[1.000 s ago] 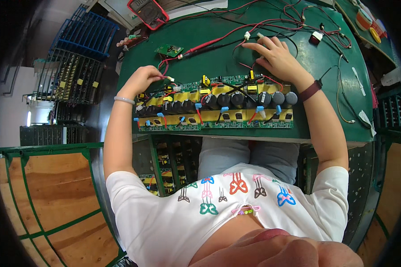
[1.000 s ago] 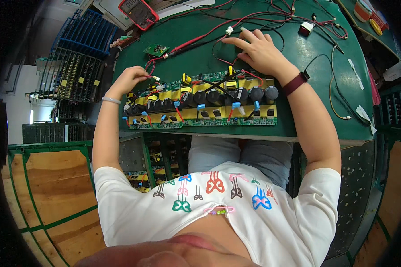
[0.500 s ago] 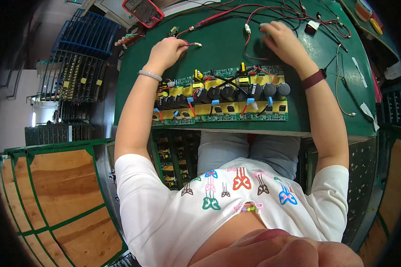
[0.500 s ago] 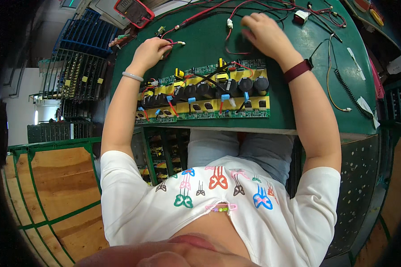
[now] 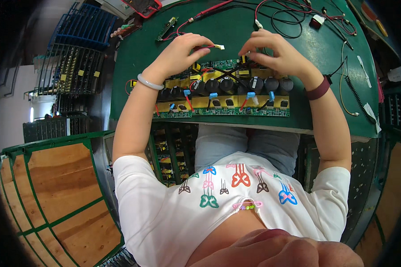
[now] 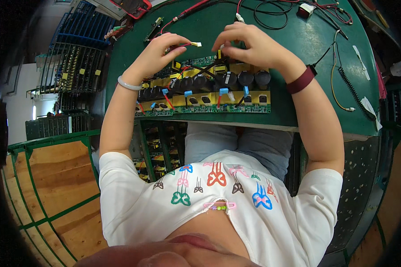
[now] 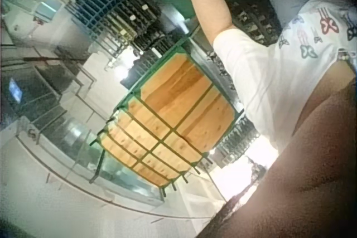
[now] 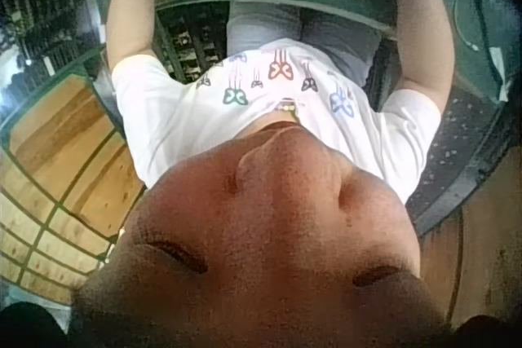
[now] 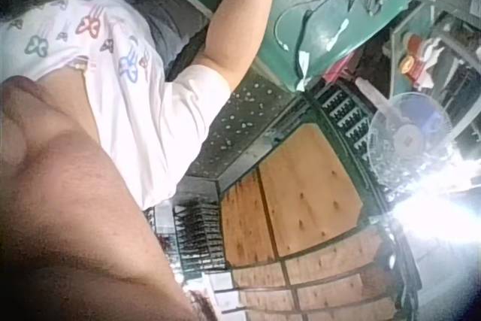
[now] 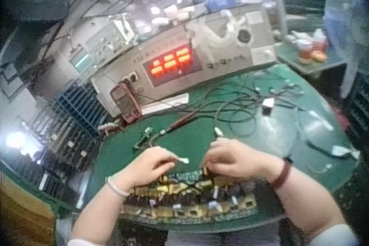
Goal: Testing and inspecting a power supply circuit board using a multimeter and probe.
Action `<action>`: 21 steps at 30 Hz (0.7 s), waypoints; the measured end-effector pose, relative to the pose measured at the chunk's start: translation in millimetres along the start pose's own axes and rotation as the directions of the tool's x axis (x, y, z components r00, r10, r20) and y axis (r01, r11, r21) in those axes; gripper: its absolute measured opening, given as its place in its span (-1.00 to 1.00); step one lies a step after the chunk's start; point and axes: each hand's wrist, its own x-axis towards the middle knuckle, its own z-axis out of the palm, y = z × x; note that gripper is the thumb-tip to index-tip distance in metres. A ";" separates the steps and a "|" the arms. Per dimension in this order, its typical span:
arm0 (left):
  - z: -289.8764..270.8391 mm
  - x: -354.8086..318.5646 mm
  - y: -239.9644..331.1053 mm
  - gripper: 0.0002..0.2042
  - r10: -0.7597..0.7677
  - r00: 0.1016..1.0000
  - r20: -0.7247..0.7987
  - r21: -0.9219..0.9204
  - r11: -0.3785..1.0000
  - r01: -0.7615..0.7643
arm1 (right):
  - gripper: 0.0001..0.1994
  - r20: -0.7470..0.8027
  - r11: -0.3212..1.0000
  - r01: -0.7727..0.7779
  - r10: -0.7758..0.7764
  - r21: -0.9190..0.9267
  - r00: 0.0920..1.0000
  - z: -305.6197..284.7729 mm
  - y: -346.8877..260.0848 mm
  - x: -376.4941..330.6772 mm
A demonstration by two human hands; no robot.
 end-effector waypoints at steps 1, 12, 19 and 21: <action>1.8 -0.5 0.0 -0.80 0.012 1.000 -0.003 0.018 1.000 -0.012 | -0.84 0.037 0.999 0.018 -0.016 -0.044 0.999 1.8 -2.6 -0.1; 5.5 8.5 24.1 -0.89 0.270 0.962 -0.048 0.178 0.950 -0.258 | -0.81 0.039 0.981 0.116 -0.111 -0.157 0.993 16.0 1.6 0.0; 10.4 8.9 33.2 -0.90 0.296 0.954 -0.050 0.122 0.950 -0.288 | -0.90 0.132 0.922 -0.229 0.196 0.314 0.972 -18.3 3.7 -5.0; 15.3 10.9 35.1 -0.90 0.305 0.951 -0.048 0.120 0.947 -0.298 | -0.89 0.123 0.914 -0.250 0.221 0.319 0.967 -19.1 10.0 -5.6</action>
